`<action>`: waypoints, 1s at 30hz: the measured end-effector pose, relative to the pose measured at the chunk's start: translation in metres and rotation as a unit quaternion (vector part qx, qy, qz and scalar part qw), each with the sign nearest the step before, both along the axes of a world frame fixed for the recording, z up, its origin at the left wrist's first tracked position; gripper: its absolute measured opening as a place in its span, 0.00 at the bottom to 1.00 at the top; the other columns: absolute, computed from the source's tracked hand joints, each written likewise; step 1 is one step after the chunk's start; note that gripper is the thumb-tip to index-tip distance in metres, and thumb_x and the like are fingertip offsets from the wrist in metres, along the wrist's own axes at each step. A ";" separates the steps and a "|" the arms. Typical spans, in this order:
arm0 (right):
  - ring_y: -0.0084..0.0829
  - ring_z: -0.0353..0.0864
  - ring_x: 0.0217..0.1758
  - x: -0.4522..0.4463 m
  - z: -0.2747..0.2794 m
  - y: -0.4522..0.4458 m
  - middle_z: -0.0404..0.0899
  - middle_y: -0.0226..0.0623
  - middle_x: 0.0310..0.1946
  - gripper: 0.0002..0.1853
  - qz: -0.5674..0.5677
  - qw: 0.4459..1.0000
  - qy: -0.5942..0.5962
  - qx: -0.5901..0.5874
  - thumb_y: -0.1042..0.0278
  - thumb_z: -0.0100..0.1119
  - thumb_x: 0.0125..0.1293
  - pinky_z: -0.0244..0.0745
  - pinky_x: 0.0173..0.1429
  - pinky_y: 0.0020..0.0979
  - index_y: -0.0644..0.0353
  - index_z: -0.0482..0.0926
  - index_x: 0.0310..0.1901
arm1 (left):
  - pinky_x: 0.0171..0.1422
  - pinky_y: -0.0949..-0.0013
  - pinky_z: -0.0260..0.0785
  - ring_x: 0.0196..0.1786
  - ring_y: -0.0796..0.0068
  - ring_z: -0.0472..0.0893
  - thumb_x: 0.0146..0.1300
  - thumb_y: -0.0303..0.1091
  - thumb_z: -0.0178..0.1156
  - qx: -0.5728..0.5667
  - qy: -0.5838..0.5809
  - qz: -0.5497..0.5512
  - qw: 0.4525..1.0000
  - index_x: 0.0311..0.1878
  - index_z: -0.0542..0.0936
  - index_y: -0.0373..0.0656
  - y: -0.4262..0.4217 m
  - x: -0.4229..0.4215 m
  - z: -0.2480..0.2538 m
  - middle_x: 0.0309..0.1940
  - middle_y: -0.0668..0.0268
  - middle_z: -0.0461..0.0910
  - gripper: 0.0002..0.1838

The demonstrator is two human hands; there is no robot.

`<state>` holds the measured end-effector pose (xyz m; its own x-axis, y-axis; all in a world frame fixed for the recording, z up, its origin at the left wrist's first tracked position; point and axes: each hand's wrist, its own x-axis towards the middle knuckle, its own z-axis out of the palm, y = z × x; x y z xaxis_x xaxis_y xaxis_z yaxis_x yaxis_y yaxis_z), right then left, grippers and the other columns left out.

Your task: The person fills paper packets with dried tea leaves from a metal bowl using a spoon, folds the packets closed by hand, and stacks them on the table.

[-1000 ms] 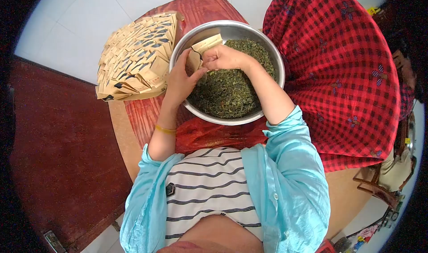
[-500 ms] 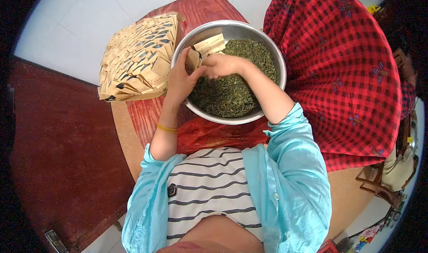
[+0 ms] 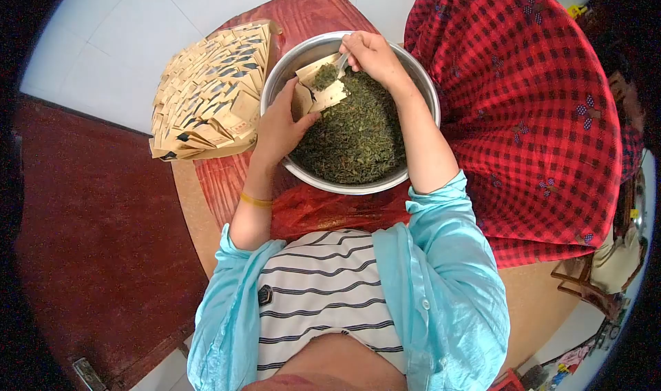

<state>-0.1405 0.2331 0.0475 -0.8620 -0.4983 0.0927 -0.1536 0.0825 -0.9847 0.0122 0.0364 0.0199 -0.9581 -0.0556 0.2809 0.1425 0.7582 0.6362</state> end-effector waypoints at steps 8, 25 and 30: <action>0.16 0.71 0.22 0.006 -0.006 -0.009 0.74 0.25 0.20 0.19 0.006 0.998 0.055 0.024 0.56 0.50 0.76 0.67 0.29 0.21 0.61 0.79 0.33 | 0.58 0.53 0.71 0.55 0.48 0.78 0.55 0.43 0.70 -0.023 -0.005 -0.010 1.000 0.69 0.62 0.38 0.002 0.002 0.005 0.53 0.51 0.78 0.42; 0.16 0.70 0.23 0.018 -0.001 -0.016 0.72 0.24 0.20 0.21 -0.004 0.991 0.106 0.087 0.50 0.50 0.76 0.68 0.30 0.22 0.59 0.75 0.32 | 0.57 0.51 0.71 0.54 0.44 0.79 0.55 0.42 0.71 -0.067 -0.093 -0.013 0.993 0.71 0.60 0.44 0.004 -0.001 0.011 0.56 0.50 0.78 0.43; 0.17 0.71 0.23 0.015 -0.004 -0.017 0.72 0.24 0.20 0.21 0.001 0.995 0.082 0.063 0.51 0.51 0.76 0.68 0.29 0.22 0.60 0.75 0.32 | 0.55 0.50 0.72 0.52 0.44 0.80 0.55 0.43 0.71 -0.061 -0.080 -0.013 0.995 0.70 0.61 0.45 0.004 0.000 0.011 0.54 0.50 0.79 0.43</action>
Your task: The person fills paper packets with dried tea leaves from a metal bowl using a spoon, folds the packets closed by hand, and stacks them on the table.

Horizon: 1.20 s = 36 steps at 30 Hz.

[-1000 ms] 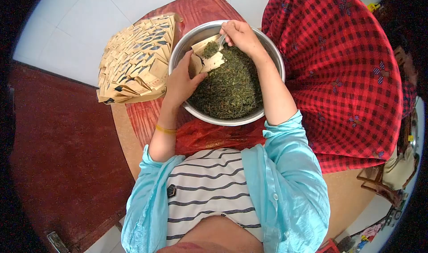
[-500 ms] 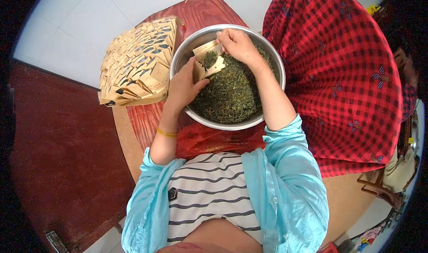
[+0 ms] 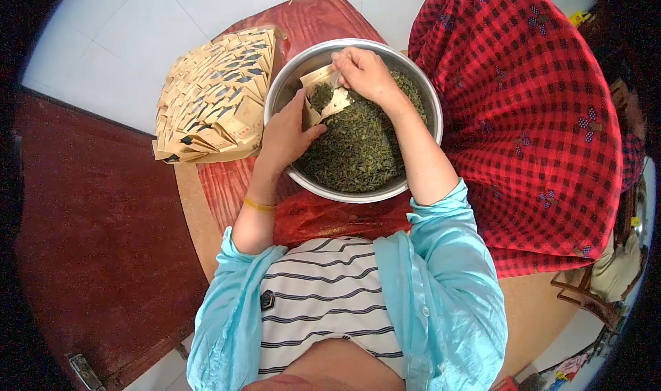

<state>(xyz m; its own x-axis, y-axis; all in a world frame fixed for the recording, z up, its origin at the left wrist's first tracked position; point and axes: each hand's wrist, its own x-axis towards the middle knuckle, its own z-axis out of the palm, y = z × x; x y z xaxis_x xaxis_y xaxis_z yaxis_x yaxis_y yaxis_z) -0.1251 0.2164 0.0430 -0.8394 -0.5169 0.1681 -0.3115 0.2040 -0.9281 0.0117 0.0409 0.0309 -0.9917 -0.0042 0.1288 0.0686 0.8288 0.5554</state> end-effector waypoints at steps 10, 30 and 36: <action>0.16 0.74 0.24 0.013 0.003 -0.009 0.75 0.26 0.20 0.20 0.014 0.997 0.044 0.065 0.53 0.52 0.76 0.70 0.31 0.23 0.60 0.75 0.30 | 0.56 0.51 0.72 0.53 0.44 0.80 0.55 0.43 0.71 -0.007 -0.010 0.007 1.000 0.70 0.61 0.41 0.001 0.000 0.002 0.56 0.49 0.78 0.43; 0.47 0.82 0.32 0.046 0.016 -0.021 0.81 0.44 0.28 0.10 0.039 0.934 0.326 0.144 0.62 0.59 0.67 0.75 0.36 0.41 0.60 0.82 0.38 | 0.51 0.49 0.73 0.48 0.42 0.80 0.55 0.43 0.71 0.005 0.014 0.000 1.000 0.68 0.63 0.43 0.000 -0.001 -0.001 0.49 0.47 0.80 0.40; 0.46 0.81 0.31 0.045 0.020 -0.022 0.80 0.42 0.26 0.08 0.007 0.907 0.413 0.082 0.64 0.62 0.64 0.75 0.36 0.41 0.60 0.81 0.35 | 0.48 0.49 0.73 0.45 0.43 0.81 0.55 0.42 0.71 0.003 0.027 0.003 1.000 0.66 0.64 0.41 0.001 0.001 0.002 0.44 0.49 0.81 0.38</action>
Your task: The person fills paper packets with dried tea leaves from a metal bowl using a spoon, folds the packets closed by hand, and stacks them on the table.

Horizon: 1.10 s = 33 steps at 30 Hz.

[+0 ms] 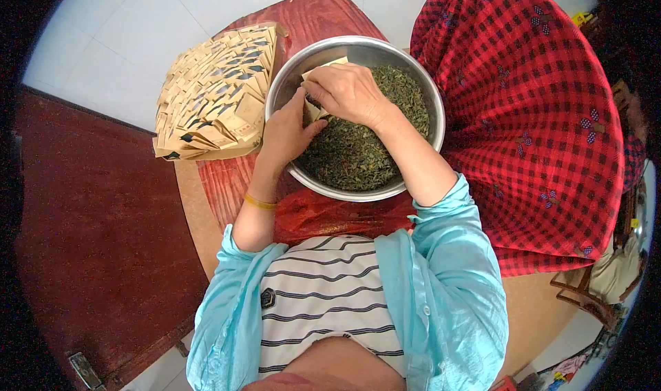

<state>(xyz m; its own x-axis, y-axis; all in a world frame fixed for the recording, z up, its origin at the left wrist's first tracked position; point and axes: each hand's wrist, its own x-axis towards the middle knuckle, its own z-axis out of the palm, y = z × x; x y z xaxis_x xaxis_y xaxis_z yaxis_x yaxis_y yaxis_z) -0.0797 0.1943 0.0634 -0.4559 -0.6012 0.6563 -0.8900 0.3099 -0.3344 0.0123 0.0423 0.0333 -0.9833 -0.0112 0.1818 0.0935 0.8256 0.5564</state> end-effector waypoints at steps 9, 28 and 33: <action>0.43 0.81 0.31 0.001 0.001 -0.001 0.81 0.39 0.27 0.06 0.008 0.999 0.040 -0.018 0.67 0.65 0.62 0.76 0.37 0.39 0.60 0.81 0.36 | 0.48 0.48 0.73 0.44 0.44 0.81 0.55 0.43 0.70 -0.008 -0.007 -0.002 1.000 0.65 0.62 0.40 0.000 0.000 0.000 0.43 0.49 0.81 0.39; 0.44 0.81 0.31 0.001 0.003 0.002 0.80 0.40 0.26 0.05 0.007 0.999 0.034 -0.023 0.69 0.64 0.61 0.75 0.36 0.39 0.61 0.80 0.34 | 0.49 0.49 0.73 0.45 0.43 0.81 0.56 0.43 0.70 0.006 -0.022 -0.001 1.000 0.67 0.62 0.39 -0.001 0.000 -0.001 0.44 0.48 0.81 0.40; 0.44 0.81 0.31 0.001 0.004 0.002 0.80 0.41 0.26 0.05 0.009 0.999 0.033 -0.028 0.69 0.64 0.61 0.75 0.36 0.39 0.61 0.80 0.34 | 0.48 0.49 0.73 0.44 0.43 0.81 0.56 0.43 0.70 -0.004 0.005 -0.004 1.000 0.67 0.62 0.38 -0.001 -0.001 -0.005 0.44 0.48 0.81 0.40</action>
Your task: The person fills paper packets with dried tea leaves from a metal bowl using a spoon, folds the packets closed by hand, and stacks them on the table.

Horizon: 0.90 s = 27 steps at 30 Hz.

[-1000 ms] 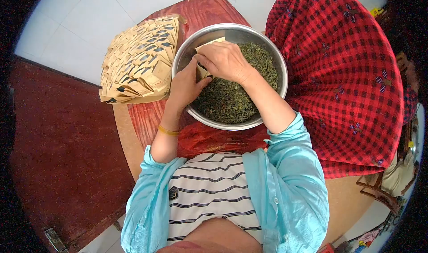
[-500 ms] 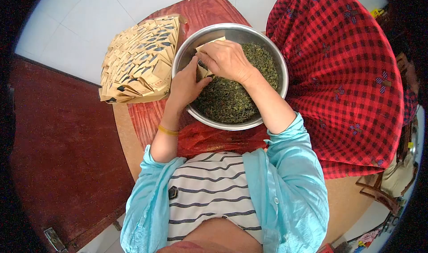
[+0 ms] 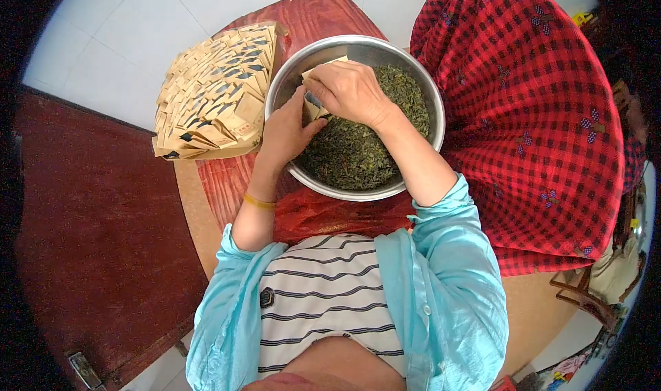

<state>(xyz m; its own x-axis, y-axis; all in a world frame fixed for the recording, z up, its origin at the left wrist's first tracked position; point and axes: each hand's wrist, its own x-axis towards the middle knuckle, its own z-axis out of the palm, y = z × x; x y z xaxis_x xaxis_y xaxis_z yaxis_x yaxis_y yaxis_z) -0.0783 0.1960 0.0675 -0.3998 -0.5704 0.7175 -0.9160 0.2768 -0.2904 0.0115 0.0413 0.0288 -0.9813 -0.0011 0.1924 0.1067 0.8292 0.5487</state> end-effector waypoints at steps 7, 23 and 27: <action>0.44 0.82 0.32 -0.002 -0.002 0.002 0.81 0.41 0.27 0.05 -0.010 1.000 0.003 0.005 0.69 0.63 0.63 0.76 0.37 0.39 0.61 0.80 0.35 | 0.49 0.49 0.73 0.45 0.44 0.81 0.56 0.44 0.70 -0.001 0.029 -0.008 1.000 0.67 0.62 0.38 -0.002 -0.001 -0.006 0.45 0.48 0.81 0.40; 0.45 0.82 0.32 -0.004 0.000 0.004 0.81 0.43 0.28 0.06 -0.016 1.000 -0.012 -0.006 0.68 0.62 0.65 0.76 0.36 0.39 0.61 0.80 0.35 | 0.49 0.50 0.74 0.45 0.45 0.81 0.56 0.45 0.70 -0.010 0.018 -0.004 1.000 0.67 0.62 0.37 -0.002 -0.002 -0.006 0.46 0.48 0.81 0.41; 0.45 0.82 0.32 -0.003 0.001 0.005 0.81 0.43 0.28 0.06 -0.017 1.000 -0.012 -0.006 0.68 0.61 0.65 0.76 0.36 0.39 0.61 0.80 0.35 | 0.49 0.51 0.74 0.45 0.45 0.81 0.56 0.45 0.70 -0.007 0.016 -0.004 1.000 0.67 0.62 0.36 -0.002 -0.002 -0.007 0.46 0.48 0.81 0.41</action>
<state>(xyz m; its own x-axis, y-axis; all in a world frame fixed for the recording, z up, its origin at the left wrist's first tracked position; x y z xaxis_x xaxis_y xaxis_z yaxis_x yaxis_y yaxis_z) -0.0813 0.2006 0.0687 -0.4357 -0.5477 0.7143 -0.8990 0.3045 -0.3148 0.0095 0.0394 0.0213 -0.9744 0.0107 0.2244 0.1319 0.8358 0.5329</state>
